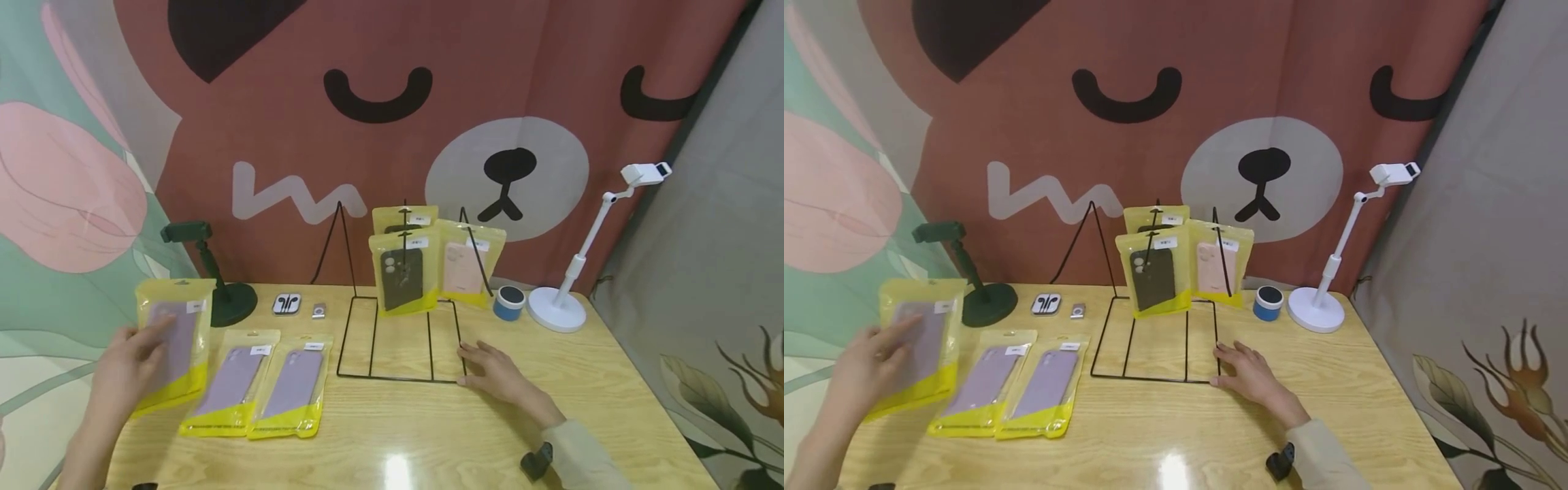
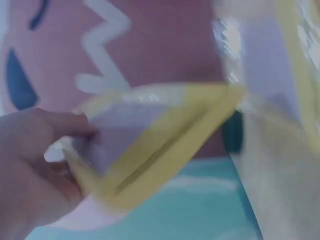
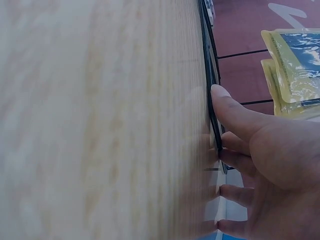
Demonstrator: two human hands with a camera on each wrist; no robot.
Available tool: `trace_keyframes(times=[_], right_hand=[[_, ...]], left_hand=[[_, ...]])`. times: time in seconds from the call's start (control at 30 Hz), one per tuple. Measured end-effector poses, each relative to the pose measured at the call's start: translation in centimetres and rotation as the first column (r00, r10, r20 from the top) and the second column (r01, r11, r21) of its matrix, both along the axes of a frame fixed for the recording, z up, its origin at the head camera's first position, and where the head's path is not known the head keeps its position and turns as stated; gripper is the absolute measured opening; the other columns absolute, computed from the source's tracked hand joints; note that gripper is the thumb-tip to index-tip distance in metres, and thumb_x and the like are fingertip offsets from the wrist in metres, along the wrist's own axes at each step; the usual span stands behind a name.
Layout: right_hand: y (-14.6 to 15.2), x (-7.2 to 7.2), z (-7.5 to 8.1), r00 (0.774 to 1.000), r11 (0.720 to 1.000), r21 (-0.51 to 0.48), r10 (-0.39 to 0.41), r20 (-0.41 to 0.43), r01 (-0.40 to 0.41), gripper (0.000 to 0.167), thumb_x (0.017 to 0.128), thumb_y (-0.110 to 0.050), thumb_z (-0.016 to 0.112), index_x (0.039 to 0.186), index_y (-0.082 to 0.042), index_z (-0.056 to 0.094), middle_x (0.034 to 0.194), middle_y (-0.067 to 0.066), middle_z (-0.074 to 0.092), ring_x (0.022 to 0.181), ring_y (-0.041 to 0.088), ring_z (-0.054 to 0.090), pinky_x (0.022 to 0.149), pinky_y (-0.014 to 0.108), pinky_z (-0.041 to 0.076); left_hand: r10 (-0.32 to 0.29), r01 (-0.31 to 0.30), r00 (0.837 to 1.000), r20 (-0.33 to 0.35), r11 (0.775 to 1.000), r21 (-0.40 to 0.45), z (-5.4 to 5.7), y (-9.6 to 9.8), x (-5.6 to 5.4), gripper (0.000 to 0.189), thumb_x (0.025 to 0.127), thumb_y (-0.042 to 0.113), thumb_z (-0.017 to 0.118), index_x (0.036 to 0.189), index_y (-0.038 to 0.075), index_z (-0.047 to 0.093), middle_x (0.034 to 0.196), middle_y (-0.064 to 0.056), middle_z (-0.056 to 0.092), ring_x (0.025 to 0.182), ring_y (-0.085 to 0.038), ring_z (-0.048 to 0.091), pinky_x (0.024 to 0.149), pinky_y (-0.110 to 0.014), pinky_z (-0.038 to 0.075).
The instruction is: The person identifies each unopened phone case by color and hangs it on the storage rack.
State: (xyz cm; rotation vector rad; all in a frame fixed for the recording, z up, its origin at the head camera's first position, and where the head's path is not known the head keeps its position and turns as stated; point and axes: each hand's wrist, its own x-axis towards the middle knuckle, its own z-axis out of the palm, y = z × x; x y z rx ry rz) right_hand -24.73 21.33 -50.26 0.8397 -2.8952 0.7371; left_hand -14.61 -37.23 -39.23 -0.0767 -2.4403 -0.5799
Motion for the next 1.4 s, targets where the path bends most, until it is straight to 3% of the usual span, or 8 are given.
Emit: trace_keyframes(times=[0.1, 0.23, 0.47, 0.63, 0.77, 0.9, 1.13, 1.4], right_hand=[[0.0, 0.0, 0.0, 1.000, 1.000, 0.004, 0.006, -0.006, -0.006, 0.063, 0.086, -0.038, 0.071, 0.134, -0.001, 0.055, 0.142, 0.018, 0.048, 0.131, 0.053, 0.035, 0.101, 0.069, 0.028], [-0.2, -0.1, 0.0, 1.000, 1.000, 0.004, 0.012, -0.008, -0.012, 0.063, 0.086, -0.038, 0.071, 0.134, -0.001, 0.056, 0.142, 0.018, 0.048, 0.131, 0.053, 0.034, 0.100, 0.070, 0.028], [-0.1, -0.1, -0.1, 1.000, 1.000, 0.006, 0.003, 0.009, -0.003, 0.062, 0.086, -0.038, 0.071, 0.134, -0.002, 0.055, 0.143, 0.016, 0.047, 0.132, 0.051, 0.033, 0.101, 0.070, 0.028], [-0.2, 0.1, 0.1, 1.000, 1.000, 0.000, 0.003, 0.010, -0.003, 0.062, 0.086, -0.037, 0.071, 0.134, -0.001, 0.056, 0.143, 0.018, 0.047, 0.131, 0.053, 0.034, 0.101, 0.070, 0.027], [-0.3, 0.3, 0.2, 1.000, 1.000, -0.008, 0.009, 0.015, -0.009, 0.063, 0.086, -0.037, 0.071, 0.133, 0.001, 0.055, 0.142, 0.020, 0.047, 0.130, 0.054, 0.034, 0.101, 0.070, 0.027], [-0.2, 0.5, 0.2, 1.000, 1.000, -0.011, 0.006, 0.017, -0.005, 0.063, 0.086, -0.037, 0.071, 0.134, 0.001, 0.055, 0.142, 0.020, 0.047, 0.130, 0.054, 0.034, 0.101, 0.070, 0.026], [-0.1, 0.4, 0.1, 1.000, 1.000, -0.016, 0.007, 0.030, -0.006, 0.062, 0.087, -0.038, 0.070, 0.134, -0.001, 0.055, 0.143, 0.018, 0.047, 0.133, 0.051, 0.033, 0.103, 0.068, 0.025], [-0.1, 0.4, 0.3, 0.999, 1.000, -0.014, -0.004, 0.041, 0.004, 0.063, 0.087, -0.040, 0.069, 0.135, -0.001, 0.054, 0.145, 0.018, 0.045, 0.134, 0.051, 0.031, 0.104, 0.068, 0.024]], left_hand=[[-0.089, 0.088, 0.996, -0.003, 0.985, 0.145, 1.4, 2.0, 1.0, 0.040, 0.085, -0.004, 0.067, 0.125, 0.004, 0.064, 0.079, -0.005, 0.039, 0.063, -0.009, 0.030, 0.047, -0.024, 0.028], [-0.194, 0.163, 0.980, 0.047, 0.912, 0.376, 2.7, 4.5, 2.4, 0.043, 0.087, 0.004, 0.070, 0.129, 0.010, 0.063, 0.071, 0.004, 0.032, 0.064, -0.009, 0.031, 0.056, -0.017, 0.039], [-0.519, 0.437, 0.853, -0.047, 0.663, 0.608, 3.6, 8.2, 2.8, 0.043, 0.082, -0.013, 0.067, 0.124, -0.005, 0.061, 0.114, 0.007, 0.066, 0.081, -0.004, 0.059, 0.068, -0.016, 0.052], [-0.639, 0.576, 0.766, -0.068, 0.636, 0.513, 3.5, 10.2, 1.8, 0.042, 0.080, -0.016, 0.067, 0.120, -0.004, 0.065, 0.117, 0.007, 0.068, 0.080, -0.006, 0.065, 0.078, -0.017, 0.051], [-0.688, 0.633, 0.723, -0.071, 0.617, 0.468, 3.3, 11.3, 1.0, 0.043, 0.079, -0.015, 0.068, 0.119, 0.001, 0.067, 0.114, 0.006, 0.068, 0.070, -0.007, 0.057, 0.060, -0.019, 0.050], [-0.696, 0.640, 0.717, -0.047, 0.629, 0.440, 2.9, 12.0, 0.3, 0.042, 0.080, -0.011, 0.070, 0.119, 0.005, 0.068, 0.104, 0.005, 0.066, 0.062, -0.010, 0.045, 0.049, -0.024, 0.041], [-0.635, 0.550, 0.770, 0.051, 0.702, 0.452, 3.0, 12.5, -0.4, 0.038, 0.084, 0.003, 0.072, 0.121, 0.012, 0.069, 0.102, 0.005, 0.064, 0.070, -0.011, 0.048, 0.052, -0.026, 0.041], [-0.618, 0.507, 0.777, 0.121, 0.728, 0.462, 2.9, 12.5, -1.2, 0.037, 0.087, 0.012, 0.072, 0.123, 0.016, 0.068, 0.111, 0.006, 0.064, 0.086, -0.009, 0.052, 0.059, -0.024, 0.047]])
